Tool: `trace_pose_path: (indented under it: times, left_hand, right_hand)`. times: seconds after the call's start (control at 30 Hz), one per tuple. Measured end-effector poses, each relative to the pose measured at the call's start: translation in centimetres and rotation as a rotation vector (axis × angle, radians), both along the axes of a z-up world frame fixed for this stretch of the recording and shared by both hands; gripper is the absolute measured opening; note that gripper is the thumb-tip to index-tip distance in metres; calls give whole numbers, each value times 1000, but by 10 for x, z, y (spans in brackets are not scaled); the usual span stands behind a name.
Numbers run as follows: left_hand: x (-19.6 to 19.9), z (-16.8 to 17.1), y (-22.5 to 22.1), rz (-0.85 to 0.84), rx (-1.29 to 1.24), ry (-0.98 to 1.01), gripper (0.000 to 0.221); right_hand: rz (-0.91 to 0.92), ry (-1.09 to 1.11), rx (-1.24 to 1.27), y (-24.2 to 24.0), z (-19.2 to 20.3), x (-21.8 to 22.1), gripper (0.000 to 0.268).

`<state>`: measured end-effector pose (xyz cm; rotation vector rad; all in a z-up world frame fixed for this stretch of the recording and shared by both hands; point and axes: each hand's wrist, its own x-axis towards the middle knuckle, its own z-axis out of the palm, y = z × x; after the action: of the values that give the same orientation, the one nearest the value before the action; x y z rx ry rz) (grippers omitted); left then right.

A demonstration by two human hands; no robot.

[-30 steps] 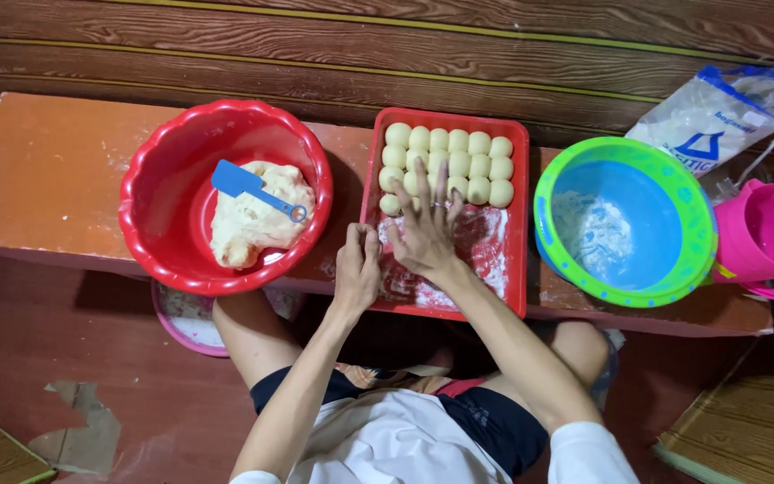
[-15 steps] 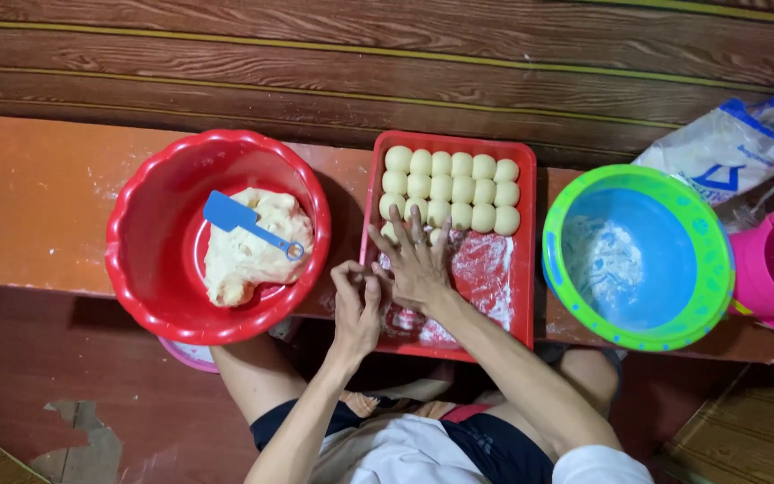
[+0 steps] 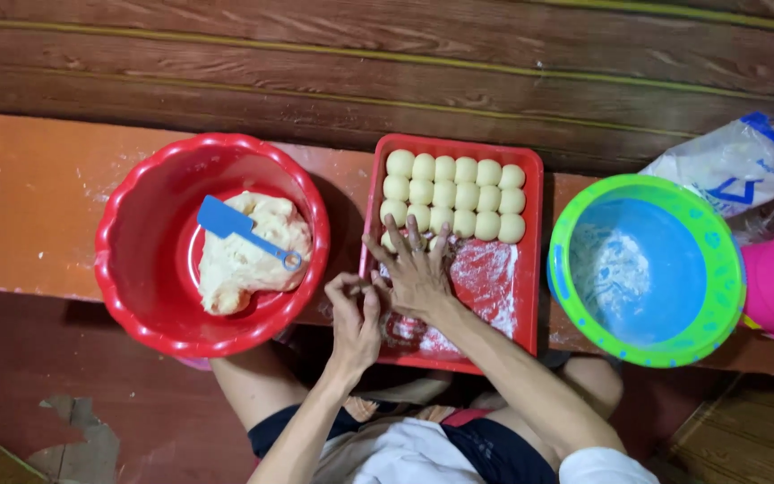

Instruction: Shaping small pieces of dough into uniform balls and arranging them in a tray.

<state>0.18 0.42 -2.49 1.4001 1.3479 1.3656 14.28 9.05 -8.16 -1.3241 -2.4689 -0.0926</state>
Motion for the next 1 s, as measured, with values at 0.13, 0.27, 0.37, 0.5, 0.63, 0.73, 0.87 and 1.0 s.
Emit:
trace_pose_path:
  times: [0.13,0.27,0.37,0.5,0.63,0.73,0.87,1.0]
  left_hand:
    - [3,18,-2,-9,-1,35,47]
    - [2,19,-8,-22,12,78,46]
    - [1,11,-7,-25,1,131,36]
    - [4,20,-2,-44,-9,200,25]
    - [20,21,8,-198,146,866,32]
    - [34,-13,24,-254,125,972,36]
    - [37,-27,36,-382,31,764,42]
    - [35,-5,31,-442,-58,597,27]
  right_hand:
    - [14,25,62,0,2,-1,68]
    - [7,90,199,-4,6,4,74]
    - [-71,299,285,1,15,13,72]
    - [-139,733,140,-13,67,52,38]
    - [-312,599,-266,-38,45,92,22]
    - [-363,527,-337,-47,30,103,23]
    - [-318,668,-248,-49,39,100,24]
    - [-316,674,-228,-47,36,105,24]
